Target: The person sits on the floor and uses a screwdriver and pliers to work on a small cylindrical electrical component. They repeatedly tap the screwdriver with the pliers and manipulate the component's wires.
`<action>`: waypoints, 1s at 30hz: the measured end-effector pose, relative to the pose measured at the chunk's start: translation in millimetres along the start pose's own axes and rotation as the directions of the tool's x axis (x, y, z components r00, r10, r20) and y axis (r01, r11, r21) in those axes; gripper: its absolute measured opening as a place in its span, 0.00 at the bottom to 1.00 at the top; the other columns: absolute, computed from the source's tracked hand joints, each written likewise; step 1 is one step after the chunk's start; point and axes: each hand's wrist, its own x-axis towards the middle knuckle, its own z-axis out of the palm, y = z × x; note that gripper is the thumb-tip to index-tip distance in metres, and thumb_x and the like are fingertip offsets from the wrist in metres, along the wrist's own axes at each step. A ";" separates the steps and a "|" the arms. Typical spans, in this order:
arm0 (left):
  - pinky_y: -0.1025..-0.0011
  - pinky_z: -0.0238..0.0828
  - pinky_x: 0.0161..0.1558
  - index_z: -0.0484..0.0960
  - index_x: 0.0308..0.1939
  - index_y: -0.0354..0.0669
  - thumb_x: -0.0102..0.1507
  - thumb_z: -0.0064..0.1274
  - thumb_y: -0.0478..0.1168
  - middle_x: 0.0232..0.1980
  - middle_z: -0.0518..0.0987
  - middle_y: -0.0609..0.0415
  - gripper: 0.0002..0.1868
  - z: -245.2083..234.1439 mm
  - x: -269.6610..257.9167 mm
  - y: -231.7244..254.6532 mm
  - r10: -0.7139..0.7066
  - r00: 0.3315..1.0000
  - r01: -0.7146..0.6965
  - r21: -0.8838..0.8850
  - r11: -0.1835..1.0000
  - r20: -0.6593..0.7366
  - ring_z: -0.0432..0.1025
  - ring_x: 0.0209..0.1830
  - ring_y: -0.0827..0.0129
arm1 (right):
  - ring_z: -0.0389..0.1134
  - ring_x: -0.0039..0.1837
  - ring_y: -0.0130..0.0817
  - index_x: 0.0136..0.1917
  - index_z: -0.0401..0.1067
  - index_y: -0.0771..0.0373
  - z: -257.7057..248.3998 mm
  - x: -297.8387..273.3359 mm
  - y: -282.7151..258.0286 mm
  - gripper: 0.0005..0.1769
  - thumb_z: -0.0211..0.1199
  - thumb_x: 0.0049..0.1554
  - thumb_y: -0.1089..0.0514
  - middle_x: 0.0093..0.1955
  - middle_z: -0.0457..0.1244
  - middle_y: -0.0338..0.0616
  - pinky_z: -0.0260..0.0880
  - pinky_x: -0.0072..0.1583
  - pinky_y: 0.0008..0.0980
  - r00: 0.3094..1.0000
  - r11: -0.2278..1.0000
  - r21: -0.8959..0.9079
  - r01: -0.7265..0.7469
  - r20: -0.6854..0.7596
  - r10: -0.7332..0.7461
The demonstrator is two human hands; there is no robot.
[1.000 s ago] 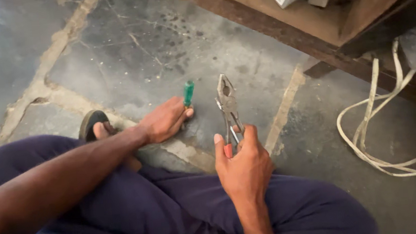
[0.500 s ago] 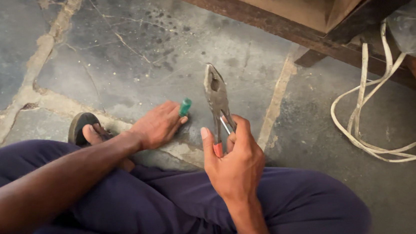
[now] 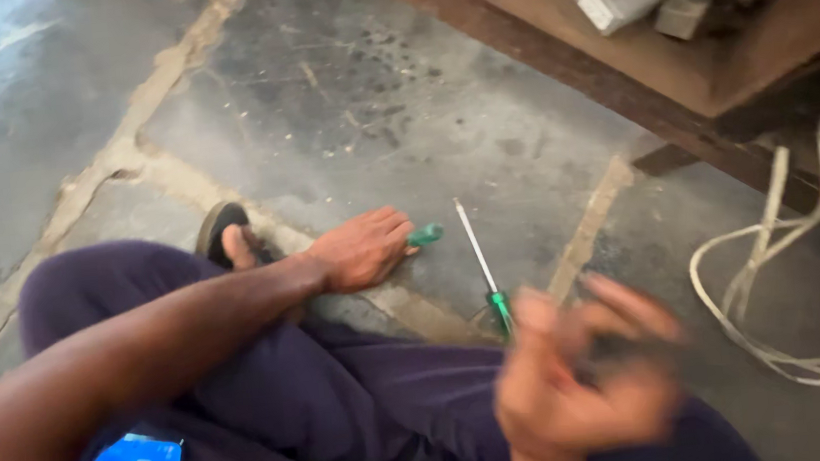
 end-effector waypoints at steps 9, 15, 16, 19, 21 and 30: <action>0.55 0.66 0.50 0.72 0.47 0.34 0.68 0.48 0.42 0.46 0.74 0.41 0.12 6.9 1.2 -6.9 0.122 0.986 -0.119 0.032 0.992 -0.112 0.69 0.47 0.46 | 0.71 0.41 0.60 0.50 0.71 0.61 37.7 -16.4 36.4 0.18 0.69 0.49 0.53 0.34 0.68 0.55 0.68 0.44 0.54 0.733 0.895 -0.443 0.057 0.627 0.263; 0.53 0.65 0.52 0.71 0.46 0.36 0.72 0.44 0.43 0.45 0.73 0.40 0.11 -1.2 -7.6 -1.5 -0.124 0.992 0.123 -0.134 0.983 -0.002 0.68 0.50 0.43 | 0.68 0.30 0.49 0.51 0.71 0.62 30.9 -5.4 28.4 0.18 0.71 0.51 0.53 0.25 0.63 0.46 0.65 0.37 0.48 0.861 0.928 -0.369 -0.061 0.451 0.236; 0.53 0.65 0.52 0.71 0.47 0.36 0.72 0.43 0.43 0.45 0.73 0.40 0.11 -5.6 -4.1 -2.6 -0.121 0.992 0.116 -0.159 0.980 -0.021 0.67 0.49 0.43 | 0.67 0.28 0.46 0.51 0.71 0.62 31.8 -0.9 28.9 0.18 0.71 0.51 0.53 0.23 0.61 0.45 0.64 0.36 0.46 0.870 0.927 -0.362 -0.100 0.420 0.258; 0.53 0.65 0.51 0.70 0.50 0.37 0.73 0.41 0.42 0.46 0.72 0.40 0.11 -8.6 -0.2 0.8 -0.129 0.991 0.120 -0.203 0.972 -0.034 0.67 0.49 0.43 | 0.66 0.26 0.38 0.50 0.71 0.62 30.0 1.9 32.9 0.19 0.72 0.50 0.53 0.22 0.59 0.40 0.63 0.35 0.41 0.872 0.947 -0.284 -0.153 0.413 0.265; 0.53 0.65 0.50 0.70 0.50 0.37 0.72 0.41 0.43 0.46 0.72 0.40 0.12 -8.3 -6.7 5.6 -0.165 0.986 0.164 -0.170 0.972 0.005 0.67 0.48 0.44 | 0.66 0.27 0.36 0.51 0.71 0.62 27.8 -2.2 34.1 0.18 0.72 0.52 0.53 0.23 0.60 0.38 0.63 0.35 0.40 0.877 0.956 -0.268 -0.122 0.422 0.230; 0.54 0.66 0.50 0.71 0.46 0.35 0.71 0.43 0.42 0.42 0.73 0.43 0.11 -7.9 0.6 2.8 -0.058 0.993 0.060 -0.015 0.998 0.101 0.68 0.45 0.46 | 0.64 0.25 0.35 0.53 0.71 0.63 25.8 -2.4 27.5 0.21 0.73 0.52 0.50 0.23 0.60 0.38 0.61 0.33 0.39 0.874 0.962 -0.246 -0.117 0.435 0.218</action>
